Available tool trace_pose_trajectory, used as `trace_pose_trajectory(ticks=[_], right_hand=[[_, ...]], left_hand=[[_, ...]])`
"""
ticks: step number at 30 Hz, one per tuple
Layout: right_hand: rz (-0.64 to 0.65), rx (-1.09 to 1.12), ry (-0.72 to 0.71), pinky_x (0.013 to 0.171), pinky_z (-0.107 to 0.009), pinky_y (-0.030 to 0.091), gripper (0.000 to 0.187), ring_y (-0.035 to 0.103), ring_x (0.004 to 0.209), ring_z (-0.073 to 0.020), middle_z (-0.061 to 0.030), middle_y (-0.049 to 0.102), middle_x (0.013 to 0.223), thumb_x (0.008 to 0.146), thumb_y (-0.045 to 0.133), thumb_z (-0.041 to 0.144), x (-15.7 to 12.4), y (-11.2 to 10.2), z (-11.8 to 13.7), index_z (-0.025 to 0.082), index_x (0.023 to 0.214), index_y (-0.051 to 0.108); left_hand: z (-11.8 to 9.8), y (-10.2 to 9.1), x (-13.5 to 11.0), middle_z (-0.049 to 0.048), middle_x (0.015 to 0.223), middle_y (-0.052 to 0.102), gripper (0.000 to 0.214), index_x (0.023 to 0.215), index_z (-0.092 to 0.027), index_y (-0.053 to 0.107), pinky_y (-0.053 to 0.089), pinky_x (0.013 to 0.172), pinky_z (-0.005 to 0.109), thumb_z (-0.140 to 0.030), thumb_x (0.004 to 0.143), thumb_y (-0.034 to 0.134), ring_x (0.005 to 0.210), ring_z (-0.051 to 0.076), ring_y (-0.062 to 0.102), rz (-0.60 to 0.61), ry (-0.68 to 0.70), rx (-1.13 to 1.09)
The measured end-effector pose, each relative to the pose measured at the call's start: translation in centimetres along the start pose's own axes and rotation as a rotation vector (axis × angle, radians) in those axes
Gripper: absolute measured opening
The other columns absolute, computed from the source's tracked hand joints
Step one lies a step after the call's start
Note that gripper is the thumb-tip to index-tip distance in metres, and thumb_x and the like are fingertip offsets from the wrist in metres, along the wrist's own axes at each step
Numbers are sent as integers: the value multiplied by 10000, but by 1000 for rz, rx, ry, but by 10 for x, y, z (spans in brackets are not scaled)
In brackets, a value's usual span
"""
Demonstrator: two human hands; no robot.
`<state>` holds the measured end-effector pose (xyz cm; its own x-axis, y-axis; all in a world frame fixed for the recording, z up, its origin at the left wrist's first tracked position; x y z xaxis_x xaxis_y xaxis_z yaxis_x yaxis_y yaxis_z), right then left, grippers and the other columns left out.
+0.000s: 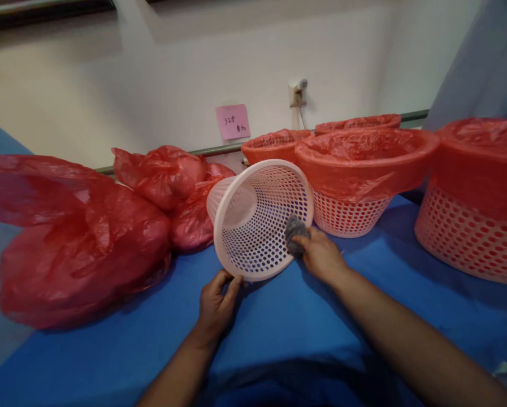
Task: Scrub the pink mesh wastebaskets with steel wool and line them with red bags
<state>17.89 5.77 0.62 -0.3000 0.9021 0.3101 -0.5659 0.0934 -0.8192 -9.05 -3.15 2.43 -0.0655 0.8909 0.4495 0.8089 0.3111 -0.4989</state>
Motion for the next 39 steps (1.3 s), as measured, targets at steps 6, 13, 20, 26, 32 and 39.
trace_pose_trajectory(ticks=[6,13,20,26,32,39], right_hand=[[346,495,-361,1049,-335,522,642,642,1151,-188,-17,652,1220,769,692,14,-12,29,38,339,1322,718],[-82,19,53,1063,-447,502,557,612,1200,-296,-133,602,1350,886,570,37,6,-2,-12,253,1385,690],[253,305,-308,1035,-329,522,621,638,1131,-197,-42,639,1239,800,651,17,-11,24,35,321,1339,704],[63,66,-52,1046,-418,511,581,613,1167,-278,-111,622,1291,858,598,33,0,4,13,283,1374,693],[5,-80,28,1012,-452,511,545,610,1142,-304,-146,630,1264,889,547,22,0,0,7,264,1348,716],[329,425,-414,1034,-325,525,616,642,1138,-189,-53,638,1291,822,681,44,-17,28,54,308,1378,686]], left_hand=[[4,-8,-3,-1,692,728,283,777,-189,682,556,651,252,-401,961,648,629,154,672,-99,3,-55],[5,-12,-4,2,678,714,322,760,-198,654,568,660,263,-447,964,638,628,156,667,-170,-17,-55],[6,17,3,67,926,833,289,984,-186,789,627,796,335,-418,959,619,834,231,774,281,-44,5],[2,2,0,53,830,817,318,880,-188,779,616,743,312,-451,954,616,751,222,755,74,-27,62],[0,-10,-2,27,695,752,364,769,-189,708,589,670,275,-480,963,607,635,183,699,-87,5,67],[3,8,4,68,934,851,321,945,-187,815,639,768,330,-452,936,635,807,248,796,192,-23,75]])
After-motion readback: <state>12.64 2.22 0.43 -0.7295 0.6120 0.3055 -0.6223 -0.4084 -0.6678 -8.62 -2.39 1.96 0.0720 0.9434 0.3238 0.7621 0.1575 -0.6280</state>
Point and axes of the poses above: each hand's wrist, its own x-axis towards the middle knuckle, its own y-axis out of the palm, z = x × y, the point moved 4 cm from there along x, towards the middle knuckle
